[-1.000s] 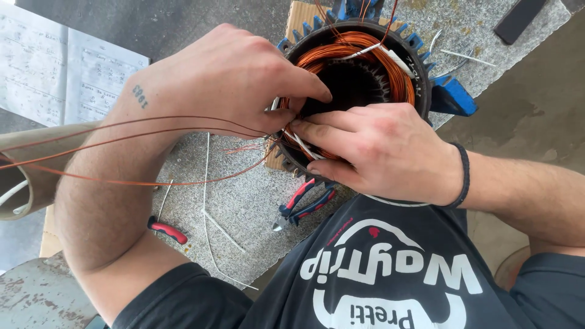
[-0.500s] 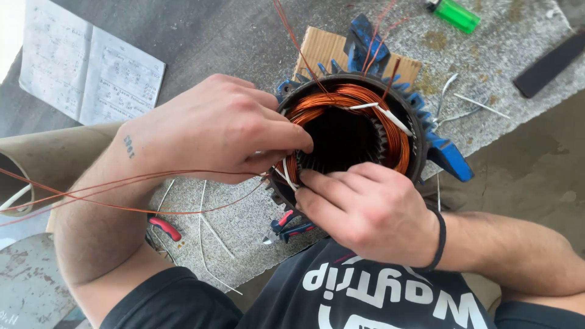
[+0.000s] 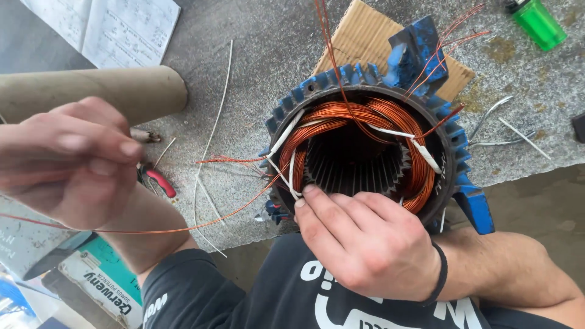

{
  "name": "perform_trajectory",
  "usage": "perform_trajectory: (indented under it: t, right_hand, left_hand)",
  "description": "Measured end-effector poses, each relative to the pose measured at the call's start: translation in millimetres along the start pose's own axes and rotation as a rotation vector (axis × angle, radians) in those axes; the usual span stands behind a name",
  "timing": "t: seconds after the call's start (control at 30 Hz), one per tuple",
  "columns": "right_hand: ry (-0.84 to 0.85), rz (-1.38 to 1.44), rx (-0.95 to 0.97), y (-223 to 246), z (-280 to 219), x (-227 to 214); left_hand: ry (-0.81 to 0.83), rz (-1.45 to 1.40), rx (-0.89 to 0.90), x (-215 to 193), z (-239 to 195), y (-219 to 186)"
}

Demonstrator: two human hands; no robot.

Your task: Winding an electric motor stator with copper wire and inserting white insulation strips.

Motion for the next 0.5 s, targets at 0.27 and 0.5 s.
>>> perform_trajectory:
  t: [0.27,0.5]
  right_hand:
    - [-0.012,0.041,0.036,2,4,-1]
    - [-0.013,0.07,0.069,7,5,0]
  left_hand:
    - [-0.691,0.167,0.011,13,-115,0]
    - [-0.285,0.657,0.143,83,-67,-35]
Point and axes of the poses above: each hand's wrist, its own z-axis towards the middle knuckle, its own x-axis out of the palm, y = z × x, the point moved 4 cm from there along z, towards the middle knuckle, and after that the axes turned 6 degrees about -x, right-handed, at the moved point
